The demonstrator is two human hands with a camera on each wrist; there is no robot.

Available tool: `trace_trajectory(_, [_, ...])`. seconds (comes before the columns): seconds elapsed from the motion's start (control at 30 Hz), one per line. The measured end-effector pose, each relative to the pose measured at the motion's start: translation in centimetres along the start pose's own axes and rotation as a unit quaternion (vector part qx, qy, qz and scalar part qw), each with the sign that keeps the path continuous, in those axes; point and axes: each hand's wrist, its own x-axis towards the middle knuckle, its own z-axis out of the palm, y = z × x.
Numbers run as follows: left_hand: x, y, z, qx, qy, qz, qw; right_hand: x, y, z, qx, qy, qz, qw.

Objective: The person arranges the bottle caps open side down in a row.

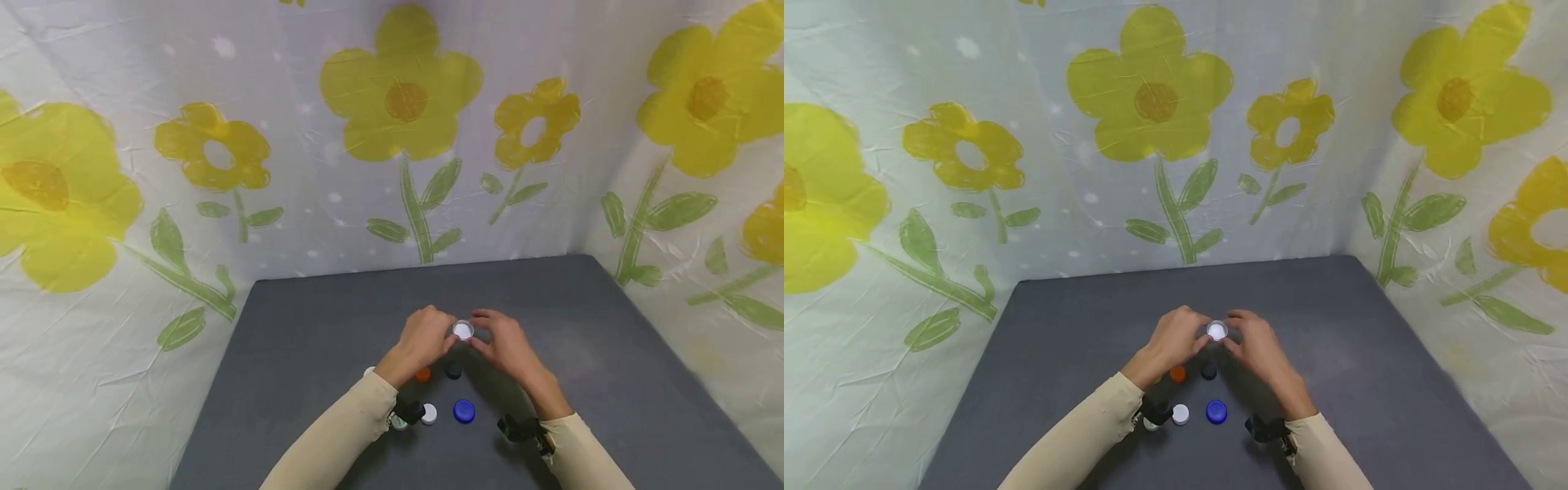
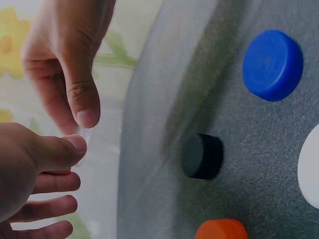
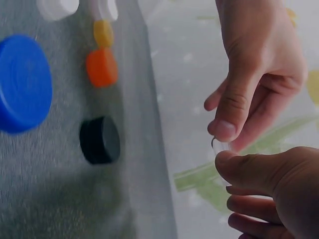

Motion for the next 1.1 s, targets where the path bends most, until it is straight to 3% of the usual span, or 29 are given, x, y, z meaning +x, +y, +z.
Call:
trace_trajectory(0.2, [-1.9,-0.6,-1.5,-0.004,0.012,-0.010,0.9999,-0.2,-1.5,0.6,0.023,0.019,-0.021,0.9993])
trace_trajectory(0.43, [-4.3,-1.4,-2.2,-0.033,0.027,-0.015,0.9990,-0.8,-3.1,1.3,0.043,0.039,-0.042,0.9974])
trace_trajectory(0.73, [-6.9,-1.8,-3.0,-0.083,0.075,-0.032,0.9932,-1.0,-4.9,1.6,0.065,0.061,-0.060,0.9942])
trace_trajectory(1.1, [-9.4,-2.4,-4.0,-0.104,0.112,-0.066,0.9860,-1.2,-6.6,2.3,0.114,0.066,-0.071,0.9887])
